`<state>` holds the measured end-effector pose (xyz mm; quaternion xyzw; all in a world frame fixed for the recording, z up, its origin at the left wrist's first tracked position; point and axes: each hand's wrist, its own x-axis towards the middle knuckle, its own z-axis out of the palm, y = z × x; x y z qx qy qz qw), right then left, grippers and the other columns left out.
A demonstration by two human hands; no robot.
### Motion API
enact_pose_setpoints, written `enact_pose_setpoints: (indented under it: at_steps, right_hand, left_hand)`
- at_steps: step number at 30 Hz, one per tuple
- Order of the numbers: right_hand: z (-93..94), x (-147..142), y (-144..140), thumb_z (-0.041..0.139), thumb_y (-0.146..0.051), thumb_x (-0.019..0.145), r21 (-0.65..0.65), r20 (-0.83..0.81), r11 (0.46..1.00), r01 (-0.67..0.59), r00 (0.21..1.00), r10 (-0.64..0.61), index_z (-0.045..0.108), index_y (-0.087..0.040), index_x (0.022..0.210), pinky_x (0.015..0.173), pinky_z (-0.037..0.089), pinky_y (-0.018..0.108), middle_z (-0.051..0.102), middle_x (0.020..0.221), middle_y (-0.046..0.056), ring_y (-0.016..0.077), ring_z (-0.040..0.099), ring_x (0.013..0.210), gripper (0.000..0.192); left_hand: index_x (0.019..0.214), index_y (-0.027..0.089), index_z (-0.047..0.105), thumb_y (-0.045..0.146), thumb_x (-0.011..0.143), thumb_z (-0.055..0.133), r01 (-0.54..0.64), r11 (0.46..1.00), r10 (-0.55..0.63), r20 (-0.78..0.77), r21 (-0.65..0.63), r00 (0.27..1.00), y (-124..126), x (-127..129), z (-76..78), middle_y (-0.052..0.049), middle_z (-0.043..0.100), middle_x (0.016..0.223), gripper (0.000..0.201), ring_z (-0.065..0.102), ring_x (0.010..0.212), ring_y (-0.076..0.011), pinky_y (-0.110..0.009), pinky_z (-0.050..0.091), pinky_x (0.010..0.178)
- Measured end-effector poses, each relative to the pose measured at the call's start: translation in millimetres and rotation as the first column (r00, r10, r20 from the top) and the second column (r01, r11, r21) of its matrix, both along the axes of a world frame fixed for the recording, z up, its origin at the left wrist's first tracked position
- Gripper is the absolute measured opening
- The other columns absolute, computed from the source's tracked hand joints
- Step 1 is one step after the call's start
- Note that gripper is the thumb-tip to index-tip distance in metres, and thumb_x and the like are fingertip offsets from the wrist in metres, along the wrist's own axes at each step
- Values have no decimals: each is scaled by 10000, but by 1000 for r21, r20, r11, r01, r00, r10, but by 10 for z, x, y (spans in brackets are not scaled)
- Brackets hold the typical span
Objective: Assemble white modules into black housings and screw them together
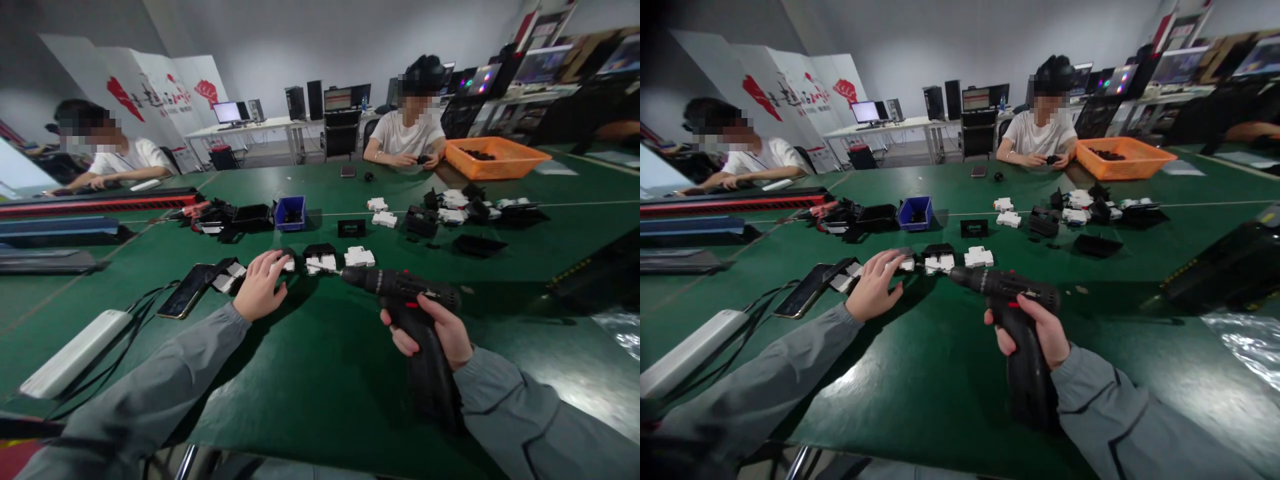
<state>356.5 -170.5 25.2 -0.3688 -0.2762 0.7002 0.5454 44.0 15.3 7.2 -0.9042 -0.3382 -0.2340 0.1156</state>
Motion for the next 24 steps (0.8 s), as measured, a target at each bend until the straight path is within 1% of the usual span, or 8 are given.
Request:
enact_pose_setpoints:
  at_steps: [3, 7, 9, 11, 13, 16, 19, 24]
  right_hand:
    - [71, 220, 96, 435, -508, 909, 37, 91, 964, 265, 959, -267, 659, -173, 1020, 469, 346, 300, 644, 898, 113, 106, 427, 463, 418]
    - [113, 451, 218, 508, -431, 885, -25, 128, 869, 494, 864, -487, 670, -187, 1033, 453, 407, 288, 620, 935, 125, 112, 433, 512, 328]
    - [127, 510, 253, 513, -407, 881, -90, 131, 840, 535, 843, -523, 677, -178, 1010, 432, 436, 270, 600, 942, 129, 108, 424, 524, 310]
    - [136, 530, 277, 481, -403, 888, -155, 119, 825, 543, 839, -530, 680, -171, 983, 403, 452, 258, 581, 938, 135, 106, 404, 520, 320]
    - [139, 522, 298, 445, -408, 890, -198, 120, 817, 541, 841, -528, 676, -184, 962, 380, 463, 262, 576, 956, 146, 112, 397, 517, 330]
    - [144, 495, 328, 410, -433, 892, -165, 215, 828, 536, 839, -501, 668, -230, 939, 384, 483, 303, 587, 1029, 161, 138, 421, 529, 331]
    - [173, 477, 350, 423, -495, 901, -142, 399, 872, 468, 833, -382, 679, -257, 949, 482, 515, 370, 596, 1093, 179, 178, 497, 582, 353]
    - [299, 440, 311, 431, -571, 887, -189, 610, 893, 410, 761, -221, 678, -249, 919, 680, 523, 476, 630, 1029, 210, 274, 645, 756, 407]
  left_hand:
    - [1236, 181, 570, 143, 840, 535, 265, 964, -265, 12, 14, 964, -329, -64, -51, -115, 628, 1201, 399, 526, 1206, -272, -444, 433, 1014]
    - [1024, 174, 630, 209, 885, 525, 655, 755, -654, -64, -3, 754, -695, -35, -34, -68, 687, 1006, 178, 587, 1058, -215, -366, 448, 896]
    - [977, 166, 634, 272, 914, 511, 758, 652, -756, -103, -21, 647, -770, 7, 1, -70, 683, 943, 173, 592, 1015, -208, -351, 448, 842]
    - [931, 170, 632, 295, 925, 505, 795, 603, -795, -120, -57, 595, -772, 33, 29, -63, 669, 881, 178, 595, 971, -202, -348, 441, 784]
    - [884, 177, 622, 280, 914, 511, 787, 611, -791, -102, -87, 603, -729, 35, 35, -50, 649, 818, 154, 594, 893, -193, -351, 423, 713]
    - [840, 190, 603, 253, 880, 534, 753, 650, -759, -54, -103, 648, -656, 11, -1, -35, 623, 752, 101, 565, 773, -179, -354, 391, 634]
    - [829, 201, 592, 249, 857, 560, 747, 656, -752, -19, -109, 659, -627, -9, -54, -28, 617, 739, 63, 551, 736, -172, -346, 388, 611]
    - [808, 210, 582, 259, 861, 565, 747, 652, -753, 2, -128, 657, -635, -24, -100, -24, 633, 763, 74, 557, 724, -167, -341, 400, 589]
